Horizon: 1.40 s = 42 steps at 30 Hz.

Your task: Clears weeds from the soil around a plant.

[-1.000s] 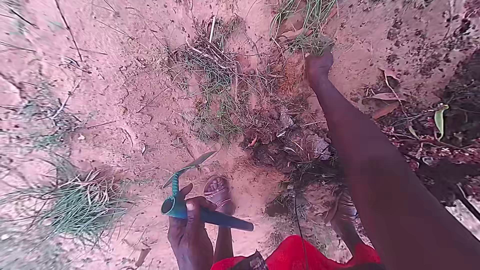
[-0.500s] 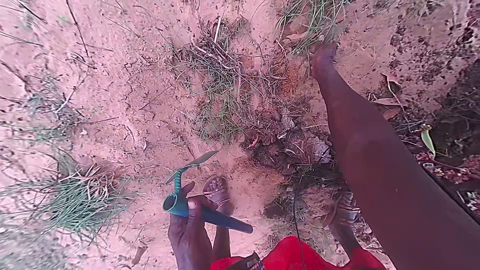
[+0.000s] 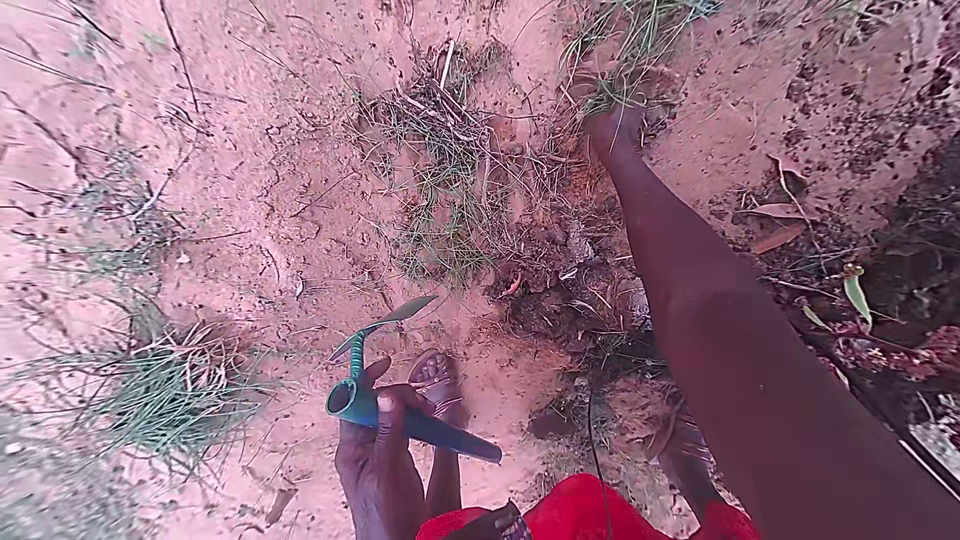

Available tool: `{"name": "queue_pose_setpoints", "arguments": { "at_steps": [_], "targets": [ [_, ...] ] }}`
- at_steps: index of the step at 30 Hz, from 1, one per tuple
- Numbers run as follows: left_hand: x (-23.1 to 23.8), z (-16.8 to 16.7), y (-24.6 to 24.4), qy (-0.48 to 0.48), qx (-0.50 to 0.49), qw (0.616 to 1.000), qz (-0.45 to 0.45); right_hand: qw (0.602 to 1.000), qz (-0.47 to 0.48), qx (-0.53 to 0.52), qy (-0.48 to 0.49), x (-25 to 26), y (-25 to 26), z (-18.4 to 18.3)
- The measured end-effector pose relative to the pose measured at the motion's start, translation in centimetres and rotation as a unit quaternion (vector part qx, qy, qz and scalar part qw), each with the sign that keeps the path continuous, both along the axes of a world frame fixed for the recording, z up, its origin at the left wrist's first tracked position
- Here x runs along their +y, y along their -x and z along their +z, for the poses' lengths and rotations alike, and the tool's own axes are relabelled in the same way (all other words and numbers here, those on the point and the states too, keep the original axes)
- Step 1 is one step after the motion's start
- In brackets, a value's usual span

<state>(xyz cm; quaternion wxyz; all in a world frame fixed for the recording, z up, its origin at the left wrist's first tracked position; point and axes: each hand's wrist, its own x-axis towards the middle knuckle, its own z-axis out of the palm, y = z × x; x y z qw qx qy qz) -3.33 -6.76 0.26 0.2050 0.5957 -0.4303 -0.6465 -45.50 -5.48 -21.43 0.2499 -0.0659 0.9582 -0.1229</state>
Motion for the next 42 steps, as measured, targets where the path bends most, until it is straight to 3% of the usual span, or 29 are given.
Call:
{"name": "queue_pose_setpoints", "arguments": {
  "at_steps": [5,9,12,15,17,20,24,27,30,33,36,39,42],
  "targets": [
    [-0.1,0.1,-0.3,0.005,0.008,1.000,0.008,0.993,0.027,-0.011,0.112,-0.3,0.3,-1.3],
    [0.0,-0.1,-0.7,-0.003,-0.001,1.000,0.016,0.960,-0.142,-0.136,0.198,-0.3,1.4,-1.0],
    [0.0,0.0,-0.8,-0.009,-0.007,1.000,0.020,0.967,-0.126,-0.178,0.130,-0.3,2.6,-0.1],
    [-0.1,0.1,-0.8,-0.006,-0.005,1.000,0.015,0.994,-0.031,-0.096,0.043,-0.9,1.8,-0.5],
    [0.0,0.2,-0.7,0.000,-0.003,1.000,0.005,0.996,-0.075,-0.040,0.009,-1.4,0.6,-0.6],
    [0.0,0.2,-0.6,0.006,-0.003,1.000,-0.010,0.984,-0.174,-0.031,0.038,-1.0,-0.5,-0.8],
    [0.2,0.3,-0.2,-0.002,-0.002,1.000,-0.007,0.974,-0.206,-0.060,0.077,2.7,-6.3,-0.1],
    [0.4,0.5,-0.5,0.002,0.007,1.000,0.001,0.974,-0.149,-0.130,0.108,5.1,-11.5,1.0],
    [0.8,0.4,-1.3,0.003,0.024,1.000,0.005,0.985,-0.073,-0.120,0.100,5.6,-13.4,2.7],
    [1.3,0.3,-2.5,-0.001,0.013,1.000,0.016,0.996,-0.056,0.004,0.068,5.2,-11.0,3.4],
    [1.8,0.4,-4.1,-0.007,-0.011,0.999,0.037,0.999,-0.020,0.028,-0.040,5.5,-8.9,2.2],
    [2.7,0.7,-5.8,-0.007,-0.029,0.998,0.060,0.989,-0.018,-0.032,-0.144,4.8,-11.6,2.7],
    [3.0,1.2,-6.7,-0.010,-0.051,0.993,0.106,0.989,0.031,-0.116,-0.082,4.2,-17.3,4.4]
  ]
}}
